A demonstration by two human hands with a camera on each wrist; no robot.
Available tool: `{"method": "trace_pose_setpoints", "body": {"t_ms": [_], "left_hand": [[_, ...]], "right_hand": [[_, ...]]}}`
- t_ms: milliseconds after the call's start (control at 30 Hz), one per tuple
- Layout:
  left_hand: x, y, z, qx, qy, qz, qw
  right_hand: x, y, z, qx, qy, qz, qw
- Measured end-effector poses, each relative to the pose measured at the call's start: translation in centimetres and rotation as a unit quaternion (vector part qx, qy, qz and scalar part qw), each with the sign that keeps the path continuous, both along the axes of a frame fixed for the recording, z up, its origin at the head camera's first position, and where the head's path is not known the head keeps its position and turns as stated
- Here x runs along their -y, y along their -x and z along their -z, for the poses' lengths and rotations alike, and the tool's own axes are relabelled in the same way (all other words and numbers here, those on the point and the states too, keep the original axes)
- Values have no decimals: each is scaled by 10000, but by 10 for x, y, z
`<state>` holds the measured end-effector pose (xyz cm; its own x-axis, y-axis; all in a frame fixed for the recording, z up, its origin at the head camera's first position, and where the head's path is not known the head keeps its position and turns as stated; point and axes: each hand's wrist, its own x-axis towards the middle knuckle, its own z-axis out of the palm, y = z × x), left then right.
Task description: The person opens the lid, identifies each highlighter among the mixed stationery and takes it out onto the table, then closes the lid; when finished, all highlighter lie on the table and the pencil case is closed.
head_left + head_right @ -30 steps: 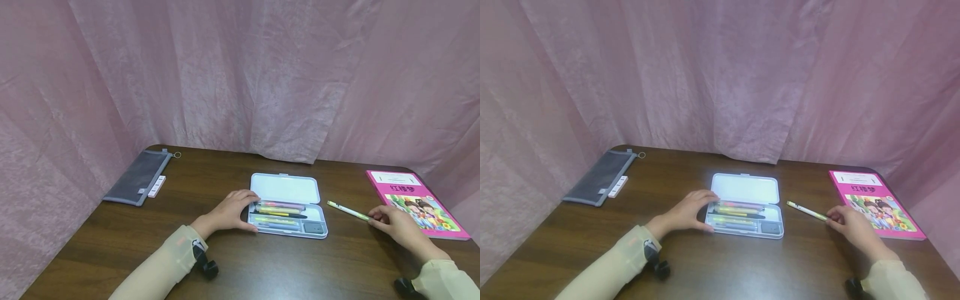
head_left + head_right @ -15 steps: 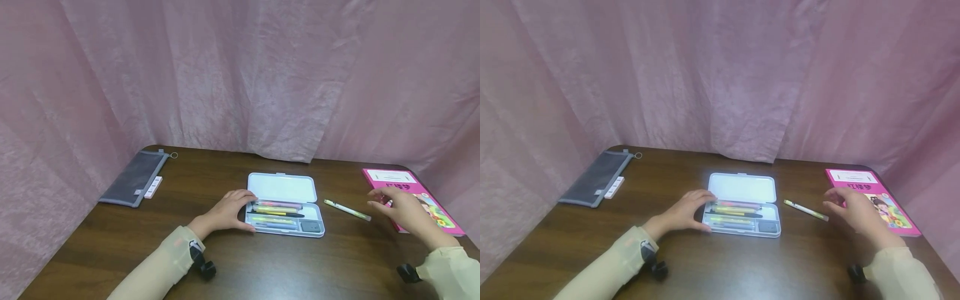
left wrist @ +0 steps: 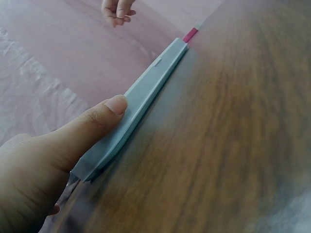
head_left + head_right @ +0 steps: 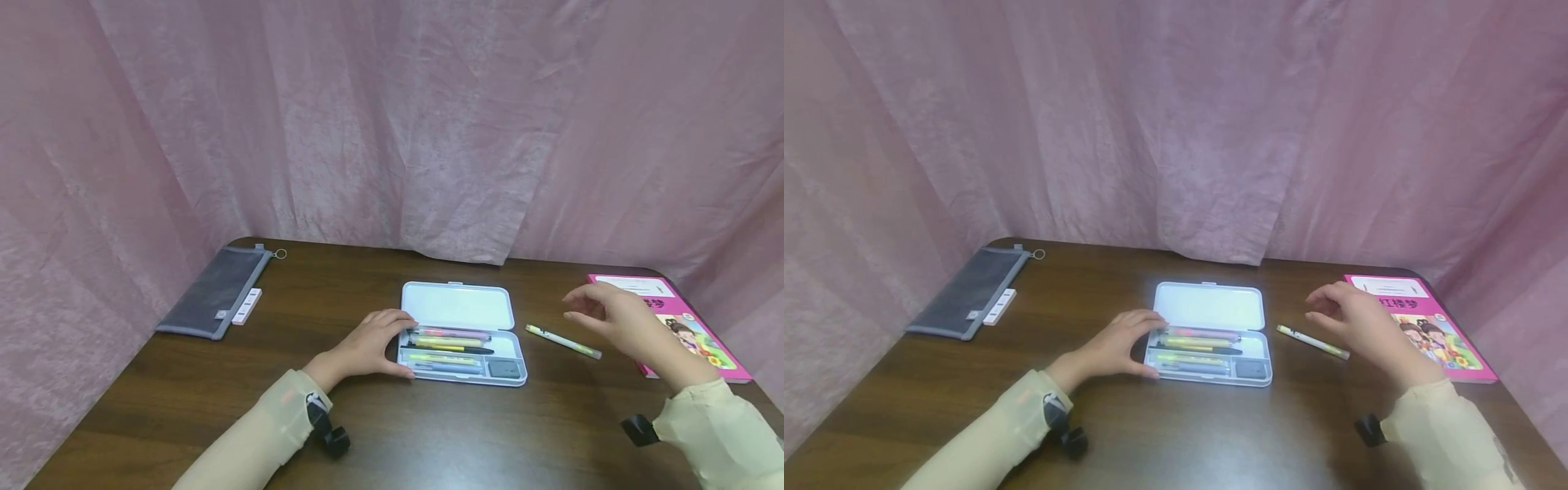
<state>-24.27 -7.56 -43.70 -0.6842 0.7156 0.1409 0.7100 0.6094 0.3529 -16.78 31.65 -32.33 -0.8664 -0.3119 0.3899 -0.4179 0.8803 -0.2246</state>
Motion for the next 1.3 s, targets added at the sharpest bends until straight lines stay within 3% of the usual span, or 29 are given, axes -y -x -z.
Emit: {"method": "trace_pose_setpoints", "body": {"t_ms": [467, 1300], "left_hand": [[0, 1, 0, 20, 30, 4, 10000], [0, -1, -1, 16, 68, -17, 10000]], "right_hand": [[53, 8, 0, 760, 219, -239, 9966], [105, 29, 60, 978, 96, -888, 9912]]}}
